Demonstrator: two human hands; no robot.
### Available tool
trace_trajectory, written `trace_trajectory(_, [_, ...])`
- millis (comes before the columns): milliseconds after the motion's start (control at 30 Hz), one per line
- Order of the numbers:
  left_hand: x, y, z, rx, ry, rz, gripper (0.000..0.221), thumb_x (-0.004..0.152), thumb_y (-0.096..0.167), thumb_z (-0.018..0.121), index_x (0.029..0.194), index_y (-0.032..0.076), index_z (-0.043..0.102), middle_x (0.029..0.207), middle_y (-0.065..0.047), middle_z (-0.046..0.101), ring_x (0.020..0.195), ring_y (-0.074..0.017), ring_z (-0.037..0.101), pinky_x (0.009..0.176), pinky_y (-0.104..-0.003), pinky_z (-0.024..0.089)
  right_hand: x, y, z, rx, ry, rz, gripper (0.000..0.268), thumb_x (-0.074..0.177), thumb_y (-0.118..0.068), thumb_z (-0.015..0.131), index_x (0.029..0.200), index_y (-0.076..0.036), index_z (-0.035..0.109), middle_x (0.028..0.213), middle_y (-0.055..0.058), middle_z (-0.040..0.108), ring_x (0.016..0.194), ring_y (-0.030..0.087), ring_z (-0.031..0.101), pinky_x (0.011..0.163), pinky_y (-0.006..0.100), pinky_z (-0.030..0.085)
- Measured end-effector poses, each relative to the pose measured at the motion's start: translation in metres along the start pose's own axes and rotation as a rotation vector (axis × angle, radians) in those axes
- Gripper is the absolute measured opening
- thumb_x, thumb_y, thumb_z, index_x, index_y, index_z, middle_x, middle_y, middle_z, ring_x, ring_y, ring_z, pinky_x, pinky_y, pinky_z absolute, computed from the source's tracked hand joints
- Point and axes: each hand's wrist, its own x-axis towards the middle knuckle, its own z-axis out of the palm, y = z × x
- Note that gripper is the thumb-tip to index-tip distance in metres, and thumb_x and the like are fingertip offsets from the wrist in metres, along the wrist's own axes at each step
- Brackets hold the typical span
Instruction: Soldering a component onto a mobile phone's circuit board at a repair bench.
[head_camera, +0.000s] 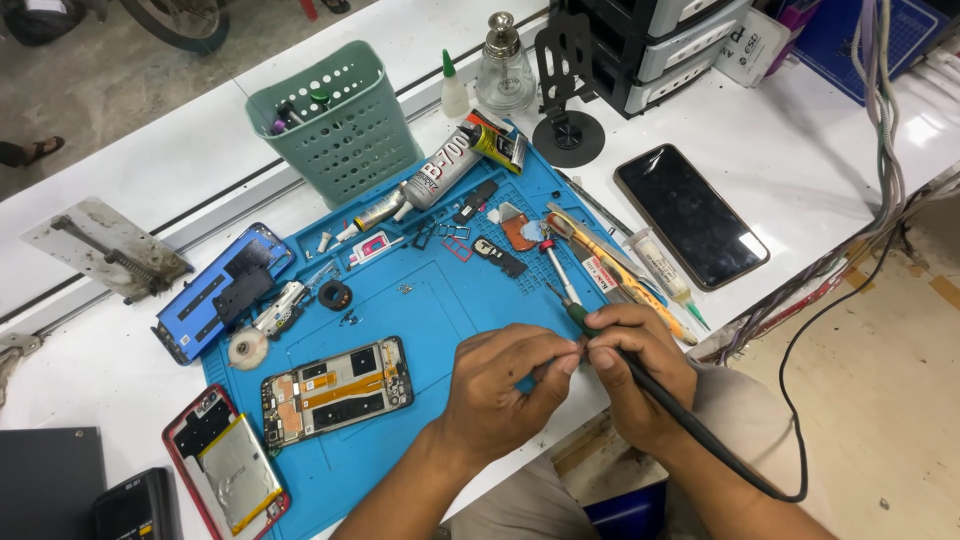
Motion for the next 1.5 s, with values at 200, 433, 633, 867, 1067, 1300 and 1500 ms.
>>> trace_trajectory(200, [0.002,0.001,-0.001,-0.007,0.007,0.001,0.005,0.085,0.004,0.072,0.088,0.001,0.070,0.079,-0.009,0.073,0.054,-0.0127,0.056,0.051,-0.026,0.046,-0.001,0.004,0.000,0.018,-0.008,0.022,0.021,0.099,-0.023,0.062,0.096,-0.002,0.067,0.120,0.015,0.065,0.099,0.019,0.064,0.088,0.030,0.057])
trace_trajectory(433, [0.004,-0.019,-0.028,-0.038,-0.050,-0.221,0.005,0.080,-0.004,0.072,0.084,-0.002,0.073,0.072,-0.009,0.073,0.054,-0.0104,0.058,0.047,-0.019,0.047,0.005,0.019,0.000,0.285,-0.013,0.033,0.025,0.097,-0.005,0.061,0.115,-0.001,0.044,0.129,0.024,0.058,0.093,0.025,0.073,0.083,0.035,0.067])
trace_trajectory(633, [0.003,-0.032,-0.046,-0.131,-0.038,-0.507,0.009,0.079,0.007,0.073,0.081,-0.001,0.075,0.058,-0.010,0.067,0.047,-0.0088,0.050,0.041,-0.029,0.043,0.008,0.038,-0.006,0.492,0.139,-0.003,0.036,0.103,0.000,0.057,0.121,-0.009,0.027,0.121,0.032,0.066,0.078,0.029,0.076,0.062,0.028,0.063])
trace_trajectory(867, [0.003,-0.040,-0.045,0.009,-0.209,-0.589,0.013,0.085,0.004,0.065,0.087,0.000,0.077,0.059,-0.006,0.064,0.037,-0.0075,0.044,0.035,-0.025,0.035,0.008,0.036,-0.006,0.433,0.163,0.047,0.036,0.106,-0.006,0.053,0.130,-0.009,0.027,0.104,0.032,0.068,0.060,0.024,0.069,0.050,0.023,0.051])
trace_trajectory(1067, [-0.003,-0.051,-0.037,0.059,-0.264,-0.547,0.015,0.086,0.007,0.065,0.091,0.002,0.078,0.072,-0.010,0.067,0.046,-0.0117,0.051,0.042,-0.028,0.041,0.007,0.035,-0.001,0.365,0.072,0.086,0.032,0.104,-0.004,0.052,0.127,-0.009,0.030,0.102,0.027,0.070,0.060,0.020,0.068,0.049,0.021,0.047])
trace_trajectory(1300, [-0.004,-0.054,-0.038,0.099,-0.278,-0.553,0.014,0.087,0.009,0.066,0.090,0.002,0.077,0.070,-0.008,0.065,0.045,-0.0106,0.051,0.040,-0.026,0.041,0.006,0.035,0.000,0.375,0.030,0.083,0.029,0.103,-0.001,0.052,0.123,-0.008,0.031,0.105,0.027,0.070,0.064,0.021,0.070,0.054,0.021,0.048])
trace_trajectory(1500, [-0.001,-0.050,-0.038,0.097,-0.274,-0.564,0.013,0.086,0.008,0.066,0.088,0.001,0.077,0.069,-0.009,0.065,0.045,-0.0104,0.051,0.041,-0.027,0.041,0.005,0.038,-0.003,0.387,-0.011,0.089,0.029,0.103,-0.001,0.052,0.123,-0.006,0.031,0.102,0.028,0.070,0.065,0.022,0.070,0.058,0.022,0.052])
